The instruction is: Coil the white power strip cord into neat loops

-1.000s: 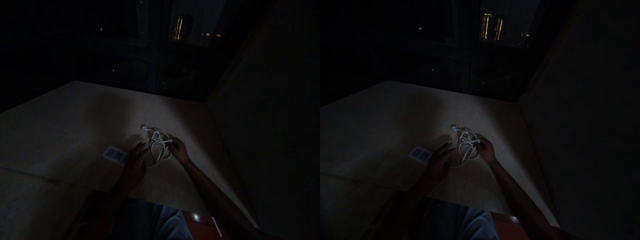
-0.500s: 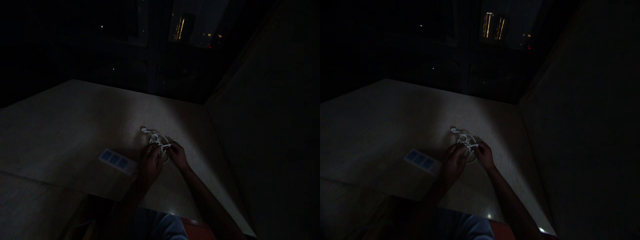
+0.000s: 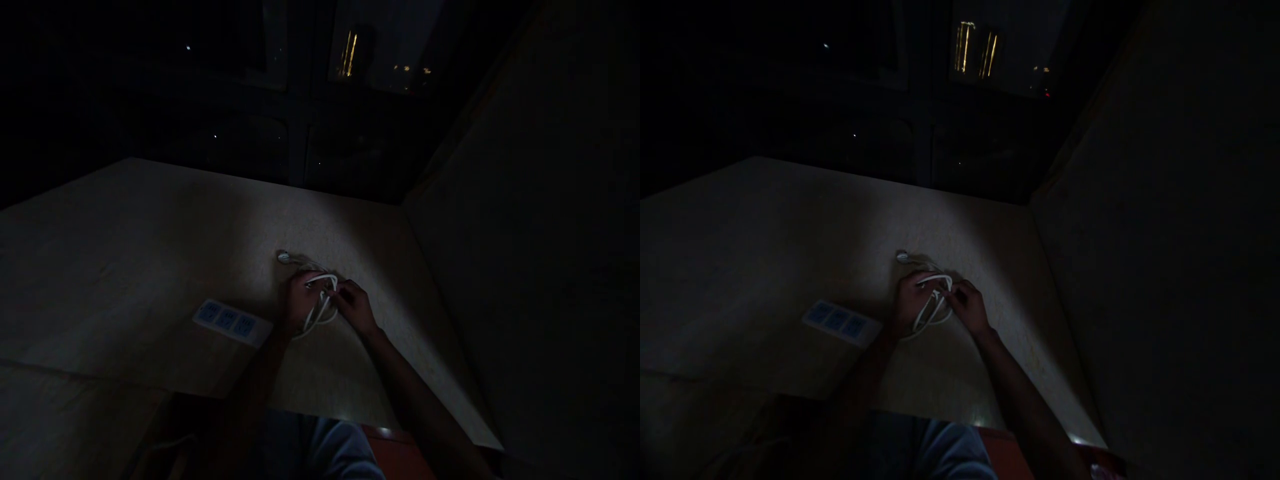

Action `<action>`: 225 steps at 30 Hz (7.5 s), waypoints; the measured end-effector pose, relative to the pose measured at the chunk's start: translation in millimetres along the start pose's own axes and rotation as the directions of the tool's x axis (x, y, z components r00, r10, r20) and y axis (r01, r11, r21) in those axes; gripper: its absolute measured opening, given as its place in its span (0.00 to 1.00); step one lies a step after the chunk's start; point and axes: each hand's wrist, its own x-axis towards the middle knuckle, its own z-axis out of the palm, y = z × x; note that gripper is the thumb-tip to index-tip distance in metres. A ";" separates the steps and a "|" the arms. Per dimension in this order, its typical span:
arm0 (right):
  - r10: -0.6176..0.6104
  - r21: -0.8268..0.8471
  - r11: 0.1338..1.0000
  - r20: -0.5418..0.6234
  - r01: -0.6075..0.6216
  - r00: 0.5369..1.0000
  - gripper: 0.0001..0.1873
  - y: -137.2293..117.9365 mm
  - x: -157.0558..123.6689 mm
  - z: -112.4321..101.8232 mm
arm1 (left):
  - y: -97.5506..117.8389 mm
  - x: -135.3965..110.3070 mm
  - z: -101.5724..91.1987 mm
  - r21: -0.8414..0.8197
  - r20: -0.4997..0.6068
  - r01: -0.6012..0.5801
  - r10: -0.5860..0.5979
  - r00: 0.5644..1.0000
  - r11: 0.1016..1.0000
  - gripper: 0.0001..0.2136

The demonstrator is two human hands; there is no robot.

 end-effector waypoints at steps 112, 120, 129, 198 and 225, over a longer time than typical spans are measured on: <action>0.563 0.895 0.346 0.040 -0.280 0.826 0.10 26.8 17.3 -46.3 | 2.8 -129.3 -24.7 0.448 0.252 -0.179 0.068 0.965 0.876 0.49; 0.561 0.916 0.340 -0.017 -0.211 0.827 0.08 39.5 19.2 -63.1 | -3.0 -144.9 -42.1 0.686 0.342 -0.386 0.194 0.919 0.617 0.14; 0.562 0.899 0.314 0.083 -0.305 0.823 0.04 38.0 15.8 -83.8 | -8.6 -124.1 -122.4 0.927 0.119 -0.121 0.026 0.993 0.355 0.16; 0.361 0.024 0.922 0.316 -0.387 0.878 0.17 -26.6 32.9 -39.6 | -15.3 -131.9 -16.5 0.337 0.165 -0.351 0.312 0.936 0.874 0.19; 0.374 0.359 0.810 0.291 -0.463 0.880 0.33 -64.3 -70.1 -91.5 | -10.8 -120.7 -16.3 -0.530 -0.229 0.076 -0.229 0.946 0.845 0.21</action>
